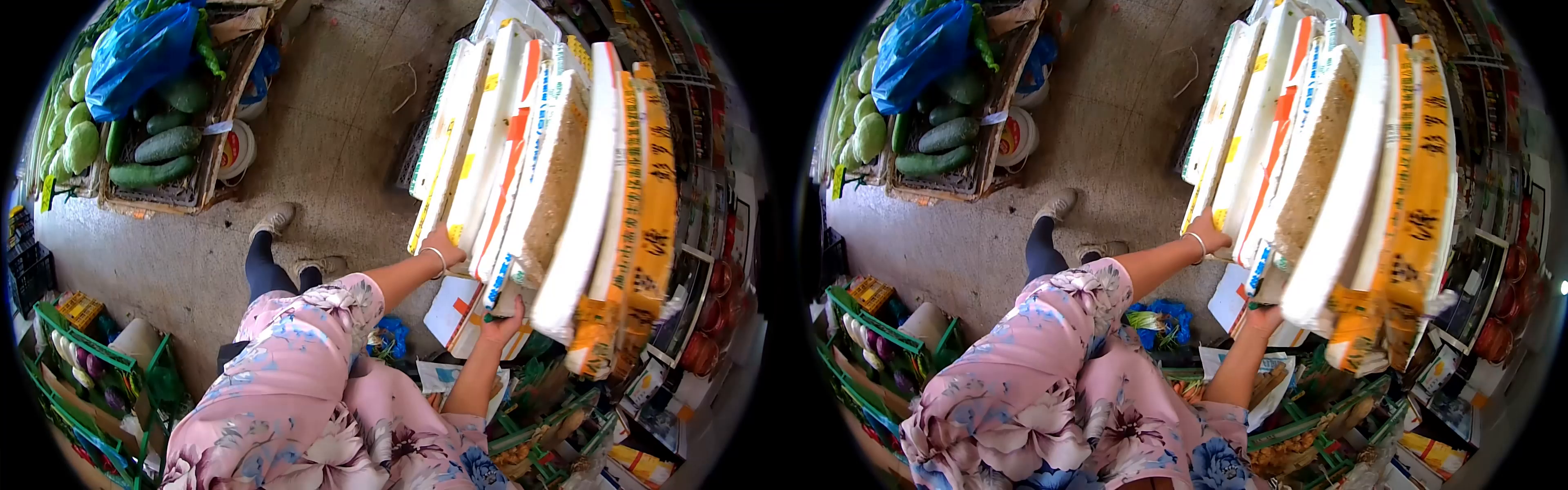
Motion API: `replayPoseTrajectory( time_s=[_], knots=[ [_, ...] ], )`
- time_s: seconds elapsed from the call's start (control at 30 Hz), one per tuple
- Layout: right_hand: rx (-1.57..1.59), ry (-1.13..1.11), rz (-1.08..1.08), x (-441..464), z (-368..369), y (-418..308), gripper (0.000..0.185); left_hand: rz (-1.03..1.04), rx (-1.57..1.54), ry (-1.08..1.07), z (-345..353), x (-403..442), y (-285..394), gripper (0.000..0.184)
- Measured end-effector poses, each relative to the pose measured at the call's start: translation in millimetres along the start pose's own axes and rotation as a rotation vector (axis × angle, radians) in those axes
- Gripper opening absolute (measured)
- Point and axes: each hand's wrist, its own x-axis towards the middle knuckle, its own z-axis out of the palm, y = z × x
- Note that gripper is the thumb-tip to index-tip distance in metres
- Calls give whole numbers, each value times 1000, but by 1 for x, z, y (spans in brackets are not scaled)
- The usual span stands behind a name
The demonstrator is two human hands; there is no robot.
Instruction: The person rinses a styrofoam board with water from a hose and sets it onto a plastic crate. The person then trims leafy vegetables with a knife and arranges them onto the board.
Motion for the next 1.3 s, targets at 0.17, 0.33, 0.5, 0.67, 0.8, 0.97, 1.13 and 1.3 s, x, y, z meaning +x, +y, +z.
replayPoseTrajectory(
  time_s=[0.17,0.33,0.5,0.67,0.8,0.97,1.13,1.3],
  knots=[
    [51,18,-62,8,-2,-33,26,111,-79,125,29,-14,28,61],
    [111,16,-115,13,-3,-32,38,218,-310,50,20,-9,27,54],
    [244,8,-34,41,-23,-31,45,212,-437,-37,-9,-7,28,50],
    [222,32,-80,41,-26,-21,50,172,-445,-81,-17,-3,27,59],
    [226,-46,-56,32,-28,-17,52,152,-457,-166,-13,6,10,64],
    [223,-24,-59,20,-16,-12,53,177,-471,-188,-21,4,2,67],
    [249,-23,-22,20,-8,-5,48,197,-451,-163,-27,9,4,66],
    [151,86,-53,7,1,-1,24,222,-444,-204,-18,0,2,55]
  ],
)
